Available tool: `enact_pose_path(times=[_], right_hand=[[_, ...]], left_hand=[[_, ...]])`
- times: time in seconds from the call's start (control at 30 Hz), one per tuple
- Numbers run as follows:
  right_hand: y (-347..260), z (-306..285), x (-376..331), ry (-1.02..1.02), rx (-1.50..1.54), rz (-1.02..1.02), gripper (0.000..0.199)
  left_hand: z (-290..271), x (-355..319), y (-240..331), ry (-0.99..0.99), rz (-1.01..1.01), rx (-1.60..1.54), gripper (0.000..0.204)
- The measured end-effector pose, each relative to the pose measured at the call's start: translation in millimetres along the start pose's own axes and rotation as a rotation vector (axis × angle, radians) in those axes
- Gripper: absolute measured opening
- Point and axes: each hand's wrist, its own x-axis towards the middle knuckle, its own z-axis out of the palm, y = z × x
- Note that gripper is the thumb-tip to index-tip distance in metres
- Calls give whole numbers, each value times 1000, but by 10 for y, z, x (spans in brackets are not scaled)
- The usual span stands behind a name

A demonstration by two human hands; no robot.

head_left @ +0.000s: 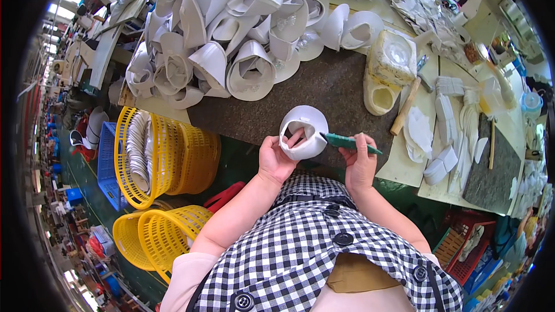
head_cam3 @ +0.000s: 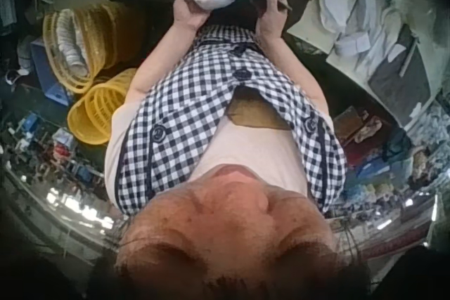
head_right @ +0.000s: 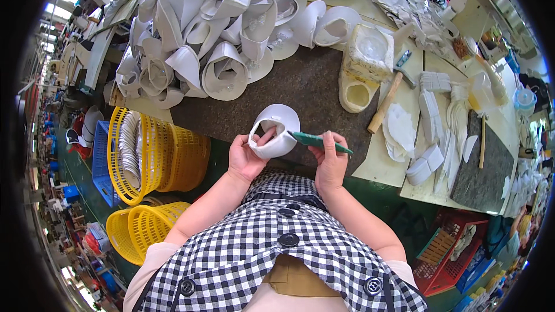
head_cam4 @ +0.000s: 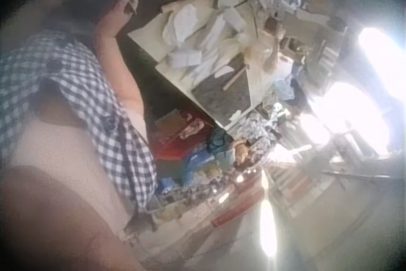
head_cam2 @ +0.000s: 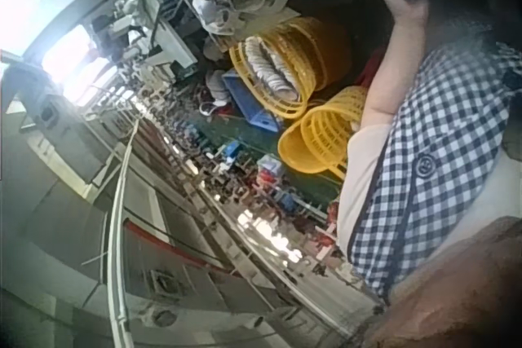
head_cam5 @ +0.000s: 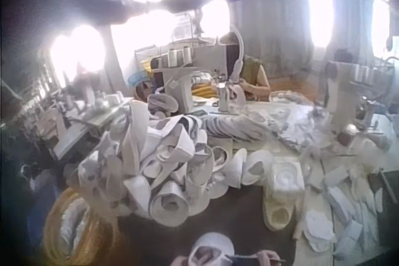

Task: The person applies glue to white shoe components using a small brush, dipping into a glue dispenser, and places the pieces into a yellow basket. The person also carries a white plastic crate across the workspace before returning to glue more shoe parts.

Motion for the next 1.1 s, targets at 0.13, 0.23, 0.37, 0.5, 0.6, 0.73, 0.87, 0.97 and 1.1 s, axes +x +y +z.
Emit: enact_pose_path(times=[0.13,0.23,0.37,0.5,0.6,0.73,0.87,0.97,1.1], right_hand=[[-93,-29,-11,-163,25,-56,27],[-92,68,6,-308,-83,-203,28],[-248,203,26,-399,-162,-311,24],[-340,318,-88,-579,-608,-981,21],[-411,387,-212,-652,-546,-994,23],[-387,324,-159,-611,-353,-866,24],[-462,458,-187,-766,-507,-984,21],[-365,342,-68,-549,-455,-688,15],[-227,296,-31,-581,-435,-589,12]], left_hand=[[366,-78,-87,98,30,12,35],[557,-168,-115,-18,3,-48,58],[722,-304,-191,-169,118,-37,50],[657,-371,-230,-155,115,-143,46],[627,-409,-211,-234,158,-136,45],[618,-454,-208,-178,218,-7,39],[593,-444,-275,-174,214,-29,39],[659,-517,-247,-167,262,-26,40],[572,-759,-94,-132,323,22,41]])
